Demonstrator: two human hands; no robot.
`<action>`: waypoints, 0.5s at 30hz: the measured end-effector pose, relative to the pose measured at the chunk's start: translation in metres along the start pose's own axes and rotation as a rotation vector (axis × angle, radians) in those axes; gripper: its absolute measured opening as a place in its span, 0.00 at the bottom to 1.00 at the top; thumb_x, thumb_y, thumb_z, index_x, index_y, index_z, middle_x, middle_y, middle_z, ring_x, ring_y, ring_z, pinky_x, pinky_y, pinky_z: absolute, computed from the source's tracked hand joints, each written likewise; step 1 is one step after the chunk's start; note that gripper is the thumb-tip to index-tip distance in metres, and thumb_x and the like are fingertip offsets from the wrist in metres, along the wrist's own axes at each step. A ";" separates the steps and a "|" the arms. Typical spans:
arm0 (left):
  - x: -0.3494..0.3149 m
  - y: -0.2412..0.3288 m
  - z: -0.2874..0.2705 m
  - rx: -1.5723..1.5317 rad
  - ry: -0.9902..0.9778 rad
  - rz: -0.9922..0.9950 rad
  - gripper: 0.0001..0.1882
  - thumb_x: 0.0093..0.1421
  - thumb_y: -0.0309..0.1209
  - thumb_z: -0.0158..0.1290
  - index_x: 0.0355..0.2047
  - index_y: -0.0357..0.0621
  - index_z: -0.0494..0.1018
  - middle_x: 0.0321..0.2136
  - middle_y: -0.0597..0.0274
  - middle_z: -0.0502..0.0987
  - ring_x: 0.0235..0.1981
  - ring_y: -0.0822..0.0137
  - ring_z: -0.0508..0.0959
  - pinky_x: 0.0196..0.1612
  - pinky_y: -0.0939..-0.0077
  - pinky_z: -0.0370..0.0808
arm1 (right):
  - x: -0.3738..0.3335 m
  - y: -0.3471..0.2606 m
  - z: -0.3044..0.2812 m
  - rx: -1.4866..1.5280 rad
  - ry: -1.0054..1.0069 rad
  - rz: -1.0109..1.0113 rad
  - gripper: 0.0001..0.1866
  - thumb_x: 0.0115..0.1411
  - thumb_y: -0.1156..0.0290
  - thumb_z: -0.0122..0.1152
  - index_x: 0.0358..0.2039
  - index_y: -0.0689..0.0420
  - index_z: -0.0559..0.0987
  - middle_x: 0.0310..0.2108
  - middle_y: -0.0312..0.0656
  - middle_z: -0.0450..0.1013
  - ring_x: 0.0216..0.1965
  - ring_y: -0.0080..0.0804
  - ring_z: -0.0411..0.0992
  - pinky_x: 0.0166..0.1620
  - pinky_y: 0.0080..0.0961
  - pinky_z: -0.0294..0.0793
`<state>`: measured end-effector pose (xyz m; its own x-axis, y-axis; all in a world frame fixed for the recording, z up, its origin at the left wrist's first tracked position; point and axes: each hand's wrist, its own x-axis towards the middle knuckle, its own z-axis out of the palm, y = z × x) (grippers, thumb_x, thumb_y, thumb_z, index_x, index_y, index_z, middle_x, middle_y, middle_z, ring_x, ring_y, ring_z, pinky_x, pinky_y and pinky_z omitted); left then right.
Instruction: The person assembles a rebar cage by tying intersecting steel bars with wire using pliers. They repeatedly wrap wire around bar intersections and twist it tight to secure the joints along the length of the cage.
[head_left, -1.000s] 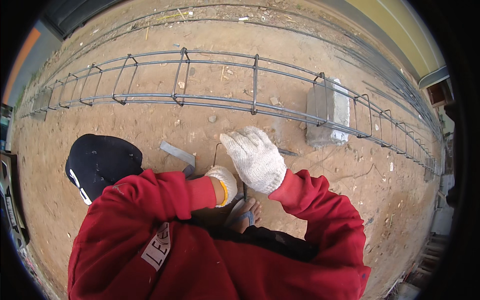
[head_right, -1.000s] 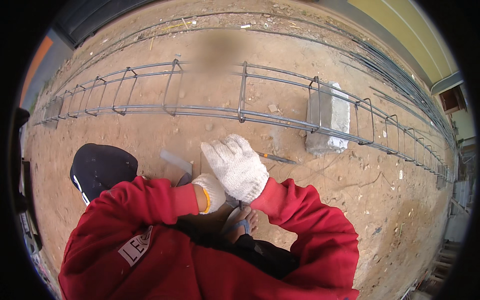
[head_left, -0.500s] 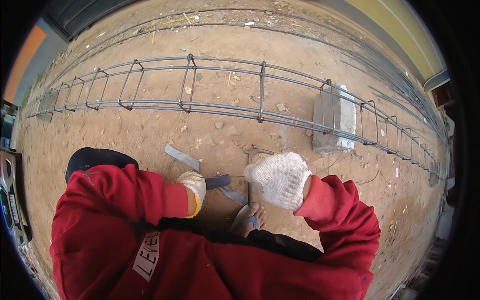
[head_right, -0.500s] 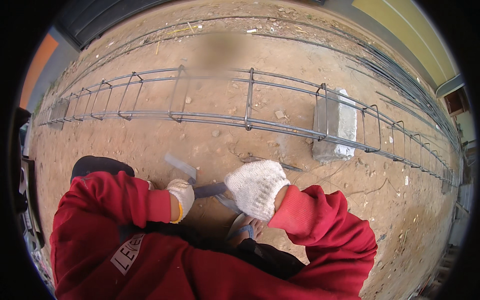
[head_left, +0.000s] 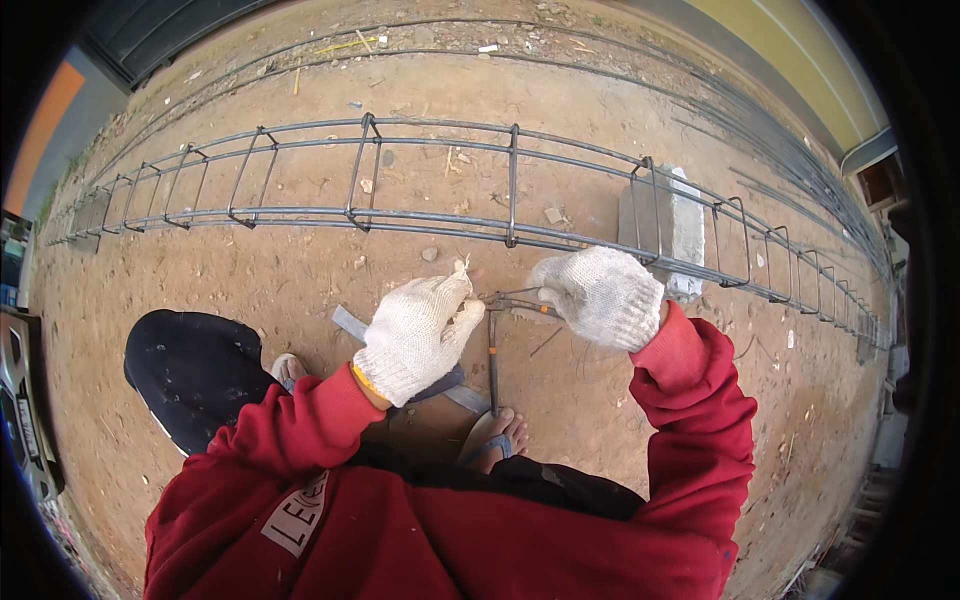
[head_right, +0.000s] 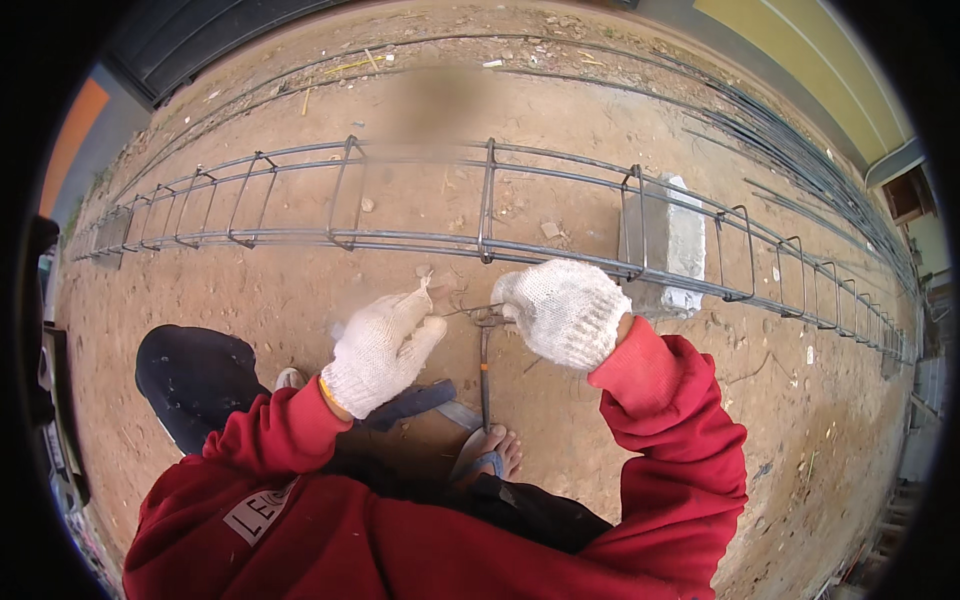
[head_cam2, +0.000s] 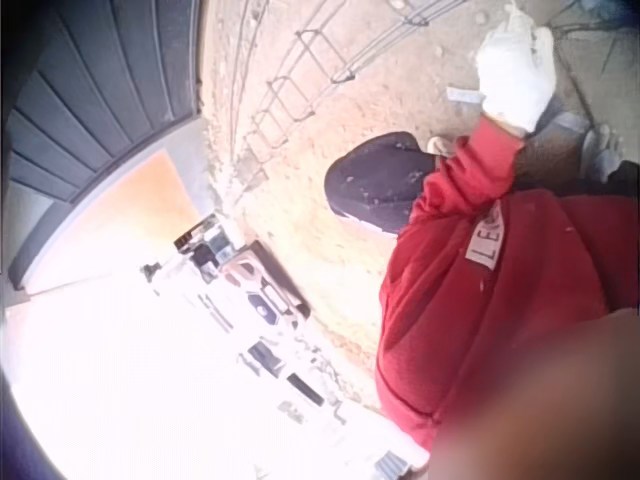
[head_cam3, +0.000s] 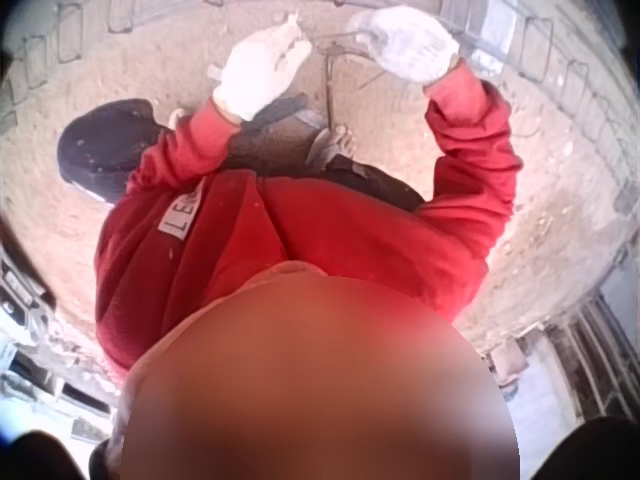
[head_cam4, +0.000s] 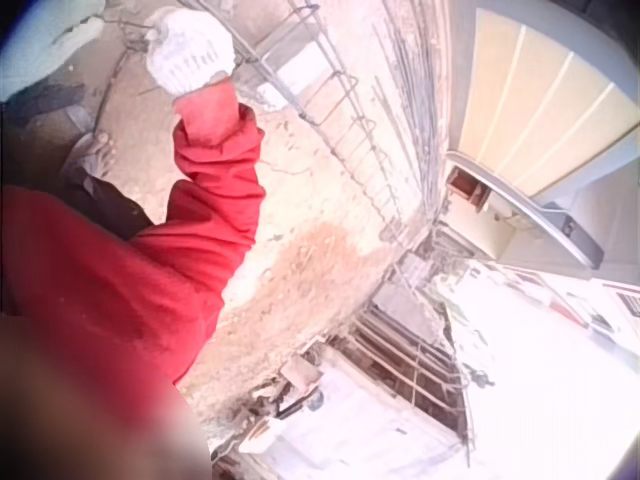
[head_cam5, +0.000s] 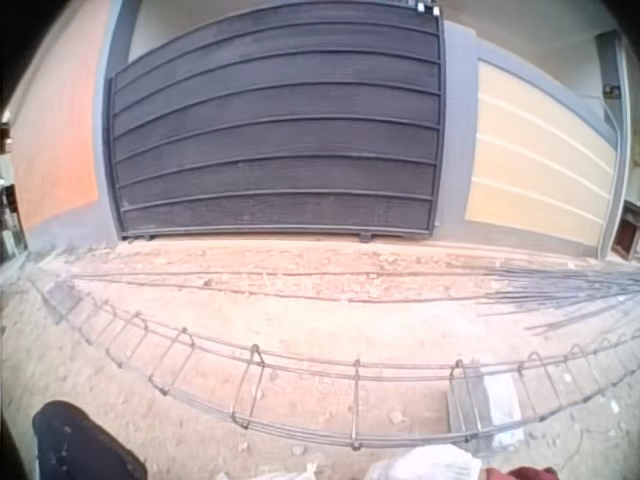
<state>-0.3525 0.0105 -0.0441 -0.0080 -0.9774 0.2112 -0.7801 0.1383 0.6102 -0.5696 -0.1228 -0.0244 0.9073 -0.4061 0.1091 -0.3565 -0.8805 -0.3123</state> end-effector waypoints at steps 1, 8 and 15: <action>-0.005 -0.010 0.007 -0.190 -0.045 -0.076 0.14 0.59 0.30 0.57 0.44 0.36 0.77 0.25 0.51 0.77 0.27 0.50 0.78 0.32 0.60 0.75 | 0.001 -0.001 -0.002 0.027 0.018 -0.027 0.12 0.53 0.69 0.64 0.39 0.52 0.84 0.30 0.47 0.79 0.33 0.49 0.78 0.35 0.40 0.77; -0.036 -0.063 0.068 -0.064 0.006 0.194 0.15 0.62 0.35 0.58 0.47 0.41 0.78 0.25 0.51 0.80 0.24 0.51 0.80 0.27 0.61 0.76 | 0.000 -0.018 0.005 0.035 -0.275 0.172 0.08 0.56 0.67 0.62 0.35 0.53 0.84 0.29 0.47 0.79 0.34 0.50 0.78 0.37 0.43 0.76; -0.033 -0.076 0.105 -0.620 0.117 -0.271 0.09 0.67 0.31 0.52 0.42 0.39 0.75 0.25 0.58 0.80 0.20 0.66 0.77 0.26 0.71 0.73 | 0.037 -0.026 -0.017 0.250 0.083 0.238 0.18 0.58 0.61 0.69 0.45 0.56 0.82 0.27 0.48 0.77 0.28 0.42 0.78 0.33 0.32 0.75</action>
<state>-0.3593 0.0153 -0.1777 0.2318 -0.9715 0.0497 -0.2422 -0.0082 0.9702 -0.5308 -0.1190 0.0034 0.7808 -0.6198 0.0786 -0.4807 -0.6764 -0.5581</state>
